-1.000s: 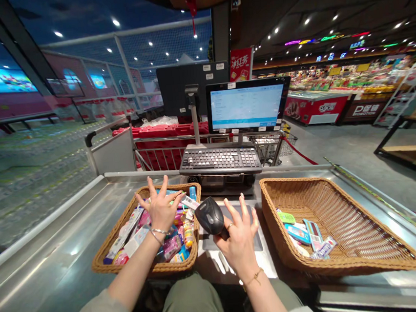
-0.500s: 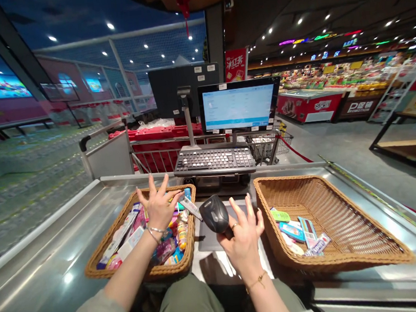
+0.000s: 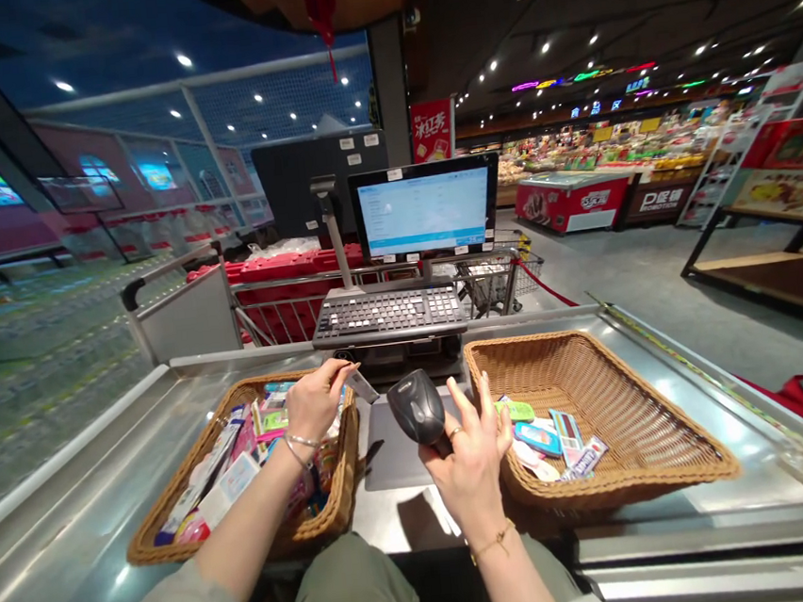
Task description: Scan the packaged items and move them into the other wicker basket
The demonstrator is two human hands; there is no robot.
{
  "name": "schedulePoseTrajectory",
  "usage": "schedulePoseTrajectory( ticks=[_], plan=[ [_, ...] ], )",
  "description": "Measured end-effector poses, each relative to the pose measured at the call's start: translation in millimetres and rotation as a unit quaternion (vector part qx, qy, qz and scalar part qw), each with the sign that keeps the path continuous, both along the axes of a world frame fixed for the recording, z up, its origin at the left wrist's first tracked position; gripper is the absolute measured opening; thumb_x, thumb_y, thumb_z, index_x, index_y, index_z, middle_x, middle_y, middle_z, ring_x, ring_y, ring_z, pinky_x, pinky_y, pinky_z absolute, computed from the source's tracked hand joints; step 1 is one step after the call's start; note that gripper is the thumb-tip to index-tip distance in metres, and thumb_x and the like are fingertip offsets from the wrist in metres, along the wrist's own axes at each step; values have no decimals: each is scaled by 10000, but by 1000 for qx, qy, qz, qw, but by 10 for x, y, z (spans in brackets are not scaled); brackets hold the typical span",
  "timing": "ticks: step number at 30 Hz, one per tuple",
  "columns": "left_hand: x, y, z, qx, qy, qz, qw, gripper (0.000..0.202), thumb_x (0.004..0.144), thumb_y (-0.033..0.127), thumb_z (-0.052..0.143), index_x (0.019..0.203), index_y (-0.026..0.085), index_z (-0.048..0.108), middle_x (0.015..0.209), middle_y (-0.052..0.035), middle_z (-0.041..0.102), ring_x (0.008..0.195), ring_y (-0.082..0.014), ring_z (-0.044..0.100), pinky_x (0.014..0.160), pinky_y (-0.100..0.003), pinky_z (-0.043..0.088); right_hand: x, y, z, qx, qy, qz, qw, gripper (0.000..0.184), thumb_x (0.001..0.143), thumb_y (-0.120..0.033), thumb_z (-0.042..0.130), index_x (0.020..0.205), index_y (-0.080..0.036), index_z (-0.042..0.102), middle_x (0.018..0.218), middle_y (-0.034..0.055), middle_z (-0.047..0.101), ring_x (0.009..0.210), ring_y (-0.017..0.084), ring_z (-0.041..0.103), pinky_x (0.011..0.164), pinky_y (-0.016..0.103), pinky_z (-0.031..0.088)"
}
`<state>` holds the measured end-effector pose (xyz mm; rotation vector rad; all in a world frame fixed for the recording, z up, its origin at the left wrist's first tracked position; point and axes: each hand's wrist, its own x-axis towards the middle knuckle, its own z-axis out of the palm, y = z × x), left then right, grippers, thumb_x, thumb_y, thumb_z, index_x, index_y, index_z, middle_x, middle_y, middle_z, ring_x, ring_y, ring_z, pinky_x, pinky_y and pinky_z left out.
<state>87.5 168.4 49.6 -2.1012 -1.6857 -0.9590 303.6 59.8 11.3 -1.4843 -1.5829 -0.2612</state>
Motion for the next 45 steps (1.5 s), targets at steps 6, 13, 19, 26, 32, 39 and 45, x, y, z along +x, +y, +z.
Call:
schedulePoseTrajectory(
  ticks=[6,13,19,26,32,39,45],
  plan=[
    [274,45,148,30,17,-28,999,333,943,497,452,894,281,700,734,-6,741,676,-171,676,642,-261,433,158,-6,-16,30,-4,-31,999,209,815,-324,620,982,-207,667,1380,82,552,1446,349,231,1119,628,183],
    [666,69,284,91,13,-114,989,294,975,408,428,904,241,659,730,35,740,624,-128,671,1197,-474,158,316,-33,-12,66,11,-97,993,178,830,-343,613,921,-199,665,1338,105,584,1430,357,272,1119,635,170],
    [1040,90,393,119,-19,-176,977,221,968,324,471,852,229,634,870,11,759,1124,-203,648,1170,-596,-131,429,-50,-22,92,33,-167,981,224,817,-408,639,868,-190,644,1310,134,600,1422,377,279,1106,646,184],
    [1407,140,500,118,-41,-192,973,227,962,347,478,854,238,646,877,-15,759,1167,-227,623,1143,-629,-160,534,-62,-55,99,52,-203,973,256,823,-436,640,889,-189,652,1324,152,586,1420,382,278,1093,668,183],
    [1650,154,556,132,-87,-201,967,226,960,350,479,843,232,632,951,-18,757,1126,-215,644,1154,-613,-149,615,-74,-51,104,55,-252,960,268,828,-438,637,902,-181,647,1328,157,585,1405,396,299,1080,634,215],
    [1869,165,473,103,-117,-201,967,252,966,389,453,875,232,627,1066,-53,744,1116,-219,648,1162,-606,-127,718,-88,-54,127,73,-260,954,312,821,-423,640,1008,-174,671,1333,174,574,1404,407,297,1075,641,210],
    [2101,181,336,34,-170,-218,960,224,964,375,455,908,251,633,1099,-43,742,1050,-209,677,1164,-610,-105,789,-105,-58,122,78,-275,950,396,824,-452,636,1115,-184,635,1337,154,579,1403,402,303,1083,628,208]
  ],
)
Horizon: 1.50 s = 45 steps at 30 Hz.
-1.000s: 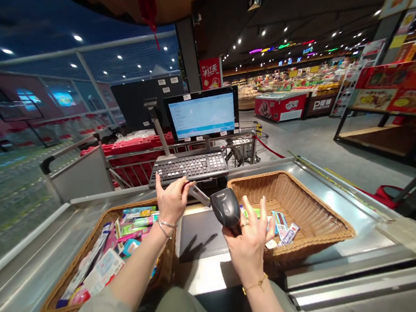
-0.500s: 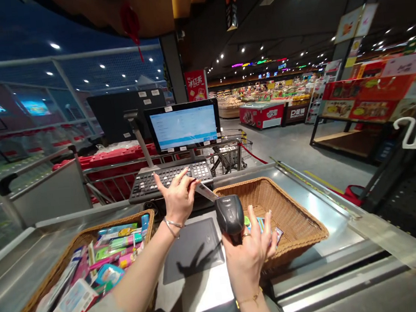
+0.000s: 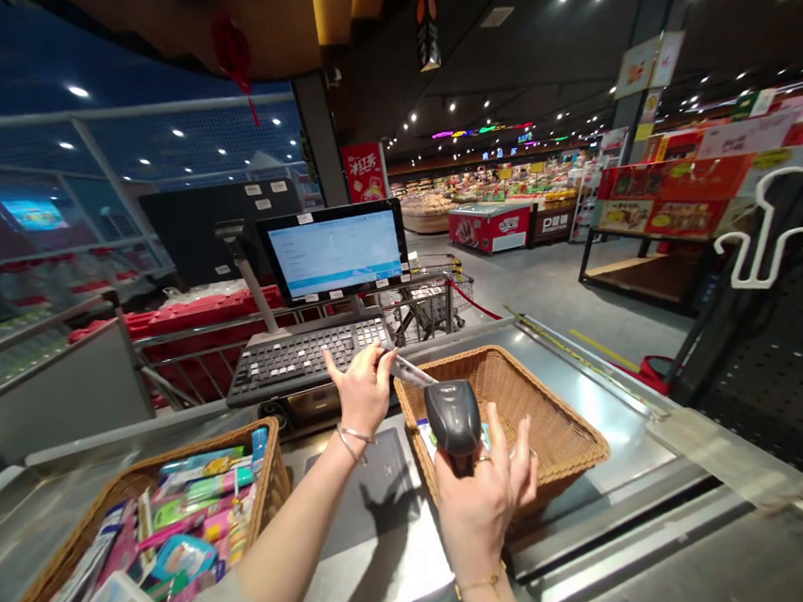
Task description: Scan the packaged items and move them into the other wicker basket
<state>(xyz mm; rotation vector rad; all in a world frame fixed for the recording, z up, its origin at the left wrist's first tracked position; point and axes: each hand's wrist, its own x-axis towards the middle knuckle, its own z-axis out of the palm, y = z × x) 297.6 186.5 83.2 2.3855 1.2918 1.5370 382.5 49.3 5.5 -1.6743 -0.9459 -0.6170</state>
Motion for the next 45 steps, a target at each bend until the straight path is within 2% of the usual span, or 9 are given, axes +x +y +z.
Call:
schedulePoseTrajectory(
  ticks=[3,5,7,10,19,28,33,40,45],
  plan=[
    [138,-9,-87,-96,-4,-31,995,253,979,408,398,1066,284,600,1073,-36,753,1049,-225,683,1145,-660,-68,35,2,-6,8,-5,-11,1000,414,824,-449,640,1129,-170,631,1329,163,584,1396,403,319,1082,603,221],
    [190,-17,-138,-132,11,-38,991,335,973,447,390,1230,283,527,1172,-80,717,1201,-271,602,1127,-701,-26,56,9,-18,13,-9,-15,1000,421,826,-446,639,1140,-167,629,1324,165,587,1394,403,320,1081,593,221],
    [193,-23,-173,-126,38,-25,991,467,952,490,412,1360,264,435,1343,-132,604,1361,-314,433,1111,-731,36,68,17,-34,16,-11,-12,1000,427,823,-441,640,1154,-170,628,1324,163,587,1397,402,314,1086,596,206],
    [123,-40,-182,-103,79,-18,991,585,933,537,410,1445,261,351,1481,-148,450,1443,-341,263,1092,-752,80,61,22,-51,7,-5,-3,1000,426,821,-441,638,1152,-172,625,1335,158,580,1406,399,293,1089,612,190],
    [-240,-226,-105,-91,160,16,983,650,928,579,374,1507,306,261,1576,-116,271,1479,-352,125,1073,-768,60,-72,40,-30,-9,-8,7,1000,387,835,-464,621,1078,-163,642,1315,167,593,1397,384,317,1090,600,213],
    [-777,-391,-187,-129,237,62,961,667,925,584,392,1518,344,204,1623,-61,114,1491,-338,-10,1099,-734,48,-284,84,-53,-26,-22,29,999,456,861,-516,557,1139,-160,619,1290,159,609,1409,355,305,1098,607,210],
    [-1078,-465,-237,-139,248,84,955,662,921,578,413,1513,359,215,1626,-62,100,1487,-360,-15,1090,-745,61,-432,113,-67,-27,-38,71,996,305,841,-466,609,927,-175,644,1307,145,601,1414,360,297,1104,610,209],
    [-1486,-586,-391,-145,258,111,949,673,915,581,427,1514,358,215,1628,-80,106,1486,-372,6,1092,-742,67,-666,143,-51,-33,-60,174,982,268,848,-366,600,1018,-164,646,1317,142,593,1422,348,282,1105,600,240],
    [-1778,-656,-483,-160,264,133,942,689,914,570,441,1519,346,200,1629,-90,93,1484,-382,4,1085,-743,112,-841,152,-45,-49,-64,211,974,277,848,-332,582,1067,-176,644,1335,133,580,1426,354,273,1099,624,218]
  ],
)
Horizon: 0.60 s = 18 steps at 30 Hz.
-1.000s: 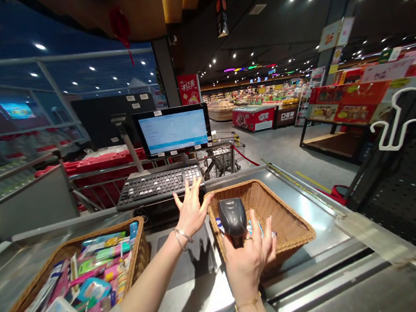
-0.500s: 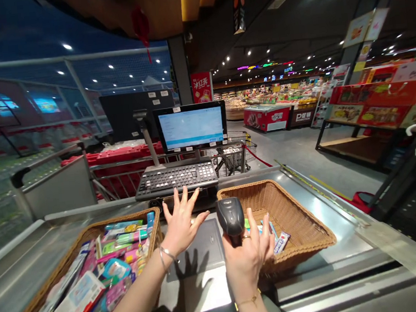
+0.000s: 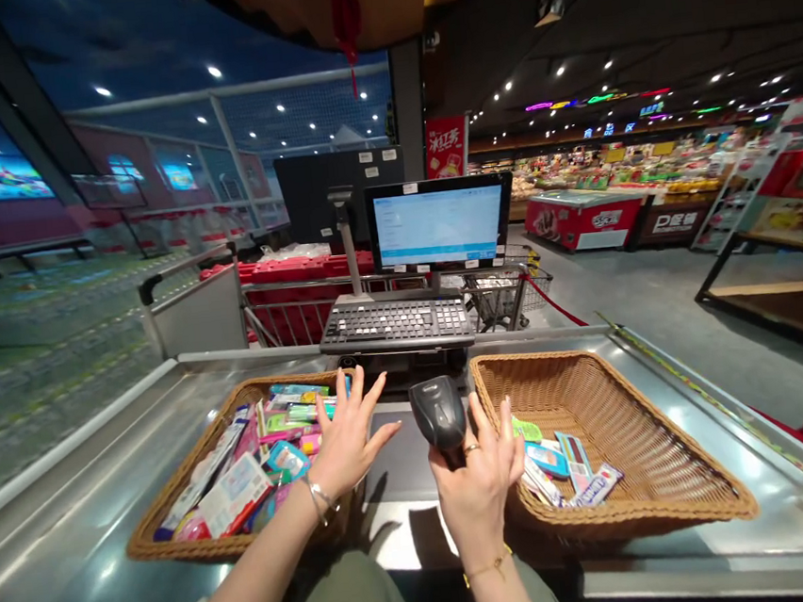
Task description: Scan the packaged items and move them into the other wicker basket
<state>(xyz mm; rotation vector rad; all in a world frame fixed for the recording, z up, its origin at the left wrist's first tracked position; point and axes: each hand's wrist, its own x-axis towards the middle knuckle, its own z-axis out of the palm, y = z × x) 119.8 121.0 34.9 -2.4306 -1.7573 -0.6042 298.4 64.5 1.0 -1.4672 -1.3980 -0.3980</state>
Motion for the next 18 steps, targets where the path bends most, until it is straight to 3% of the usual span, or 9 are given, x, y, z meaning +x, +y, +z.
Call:
schedulePoseTrajectory(
  ticks=[10,18],
  plan=[
    [-643,-23,-129,-1,53,40,998,712,890,579,482,1511,377,197,1621,-88,141,1477,-408,37,1058,-774,103,-212,53,-79,-18,-14,38,999,221,844,-361,588,951,-186,670,1344,119,577,1421,355,279,1082,645,234],
    [-1133,-20,-192,-25,85,91,992,717,870,591,510,1498,401,220,1614,-89,185,1473,-419,60,1059,-774,77,-349,69,-115,-38,-13,61,997,212,829,-355,609,961,-199,666,1354,101,574,1426,360,275,1072,670,230]
  ],
)
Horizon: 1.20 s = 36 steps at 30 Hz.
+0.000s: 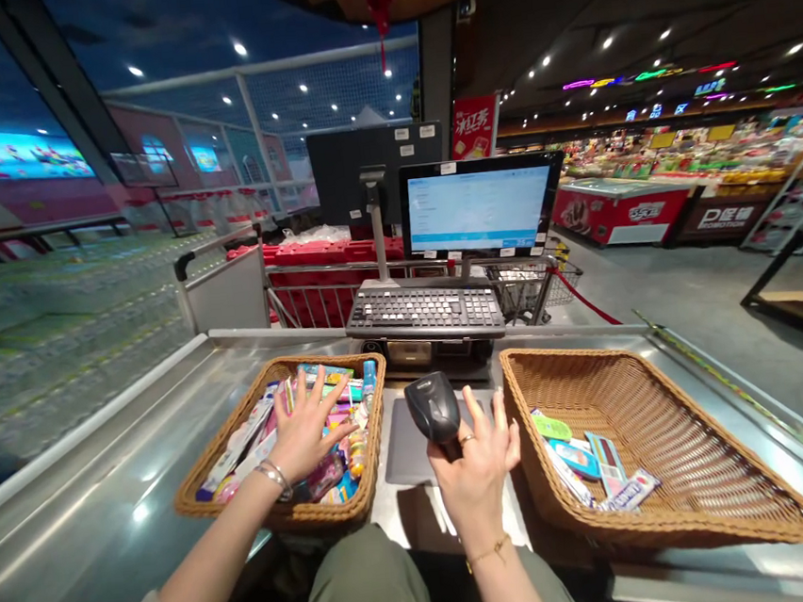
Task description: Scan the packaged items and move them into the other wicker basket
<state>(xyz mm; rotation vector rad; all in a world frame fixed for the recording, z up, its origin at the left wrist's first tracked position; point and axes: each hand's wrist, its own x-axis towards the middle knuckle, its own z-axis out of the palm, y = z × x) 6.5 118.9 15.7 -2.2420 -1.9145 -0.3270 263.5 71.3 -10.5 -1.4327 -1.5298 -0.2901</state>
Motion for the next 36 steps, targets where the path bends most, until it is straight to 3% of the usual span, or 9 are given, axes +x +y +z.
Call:
schedulePoseTrajectory(
  ticks=[5,12,24,32,36],
  plan=[
    [-225,22,-61,-12,8,-4,1000,715,853,576,550,1484,412,258,1617,-104,161,1467,-439,44,1033,-794,89,-61,16,-25,1,-5,8,1000,194,825,-350,616,941,-199,658,1354,102,574,1425,349,284,1075,666,231],
    [-405,102,-108,-21,38,-58,997,655,808,496,658,1411,449,405,1610,-99,197,1465,-440,58,1041,-787,47,-118,43,-60,-15,-11,16,1000,199,813,-335,626,957,-202,660,1368,99,562,1435,349,261,1078,663,220],
    [-263,399,-86,-99,64,-232,965,426,765,501,705,1183,475,628,1584,-31,298,1478,-397,55,1022,-778,-80,-173,80,-73,-12,-20,16,1000,182,808,-314,616,940,-199,665,1345,102,581,1432,343,273,1075,660,239],
    [-206,479,-154,-119,67,-275,952,339,711,403,774,1042,436,705,1542,-8,384,1478,-380,103,1059,-755,-42,-187,95,-86,-26,-23,11,999,179,803,-311,619,938,-202,662,1355,99,573,1436,347,264,1077,664,233],
    [-232,481,-136,-111,59,-287,950,194,713,338,777,901,372,738,1467,14,495,1475,-352,154,1082,-735,-66,-201,93,-73,-26,-23,11,999,179,812,-309,610,941,-197,662,1351,102,577,1440,344,253,1079,668,231]
  ],
)
